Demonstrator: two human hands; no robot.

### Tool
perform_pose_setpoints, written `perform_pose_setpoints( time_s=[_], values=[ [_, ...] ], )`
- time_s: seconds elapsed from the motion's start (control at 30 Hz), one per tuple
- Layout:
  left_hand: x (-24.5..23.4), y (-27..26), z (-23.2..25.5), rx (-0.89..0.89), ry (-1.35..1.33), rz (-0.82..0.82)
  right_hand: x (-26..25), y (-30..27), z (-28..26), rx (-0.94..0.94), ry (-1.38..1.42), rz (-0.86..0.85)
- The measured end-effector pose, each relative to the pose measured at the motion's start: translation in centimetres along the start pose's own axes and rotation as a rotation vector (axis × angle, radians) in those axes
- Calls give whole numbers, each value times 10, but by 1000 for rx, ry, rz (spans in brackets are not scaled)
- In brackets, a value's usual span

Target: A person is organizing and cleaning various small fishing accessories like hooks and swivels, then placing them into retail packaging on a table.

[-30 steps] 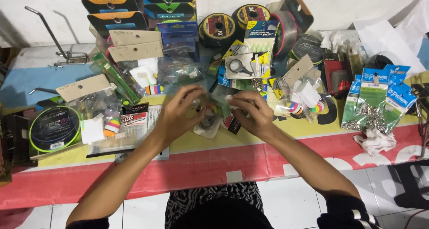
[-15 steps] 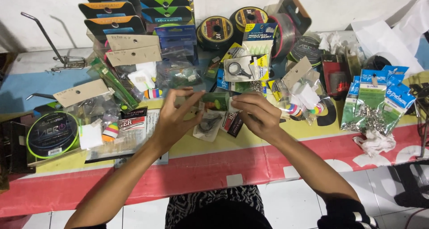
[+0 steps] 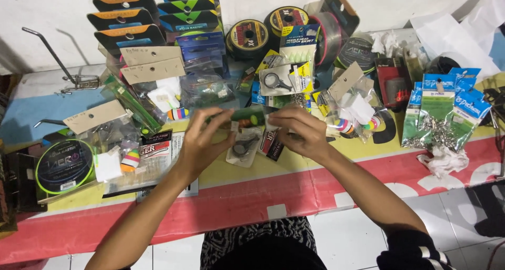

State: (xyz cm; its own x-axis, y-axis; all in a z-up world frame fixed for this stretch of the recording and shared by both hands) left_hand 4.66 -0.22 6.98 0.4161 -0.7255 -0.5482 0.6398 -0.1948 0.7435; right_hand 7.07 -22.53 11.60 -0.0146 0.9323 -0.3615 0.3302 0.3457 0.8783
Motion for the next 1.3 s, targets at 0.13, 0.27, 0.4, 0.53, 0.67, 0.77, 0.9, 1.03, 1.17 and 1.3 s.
perform_pose_setpoints(
  time_s=[0.13, 0.27, 0.4, 0.53, 0.67, 0.77, 0.9, 1.03, 1.17, 1.3],
  values=[
    [-7, 9, 9, -14, 23, 11, -2, 6, -9, -56, 11, -5],
    [6, -5, 7, -53, 29, 44, 2, -24, 2, -145, -34, 16],
    [11, -8, 34, 126, 110, 87, 53, -27, -9, -145, -8, -74],
    [-11, -1, 38, 20, -54, 112, 28, -11, -11, -102, -70, -71],
    [6, -3, 45, 48, -141, 127, 31, -23, -26, -141, 49, -15],
    [3, 6, 62, 56, -154, 108, 30, -8, -52, -216, 20, -60],
    [-19, 17, 57, -19, -192, 137, 25, -16, -22, -139, 118, -53],
    [-18, 18, 54, -74, -295, 113, 18, 1, -36, -113, 59, -61],
    [12, 0, 24, -177, -354, 19, 35, -17, -25, -158, 43, -87],
    [-8, 13, 30, -295, -423, 172, 27, -19, 6, -39, 37, -48]
  ],
)
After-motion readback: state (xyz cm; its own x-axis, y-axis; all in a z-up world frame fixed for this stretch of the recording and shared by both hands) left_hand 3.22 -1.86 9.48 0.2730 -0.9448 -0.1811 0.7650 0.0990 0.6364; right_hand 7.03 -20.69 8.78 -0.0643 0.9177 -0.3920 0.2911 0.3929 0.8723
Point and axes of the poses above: each hand's wrist, its own y-axis towards the middle knuckle, its own x-axis out of the palm, z = x × y, the point moved 7 cm from there along y, towards the middle knuckle
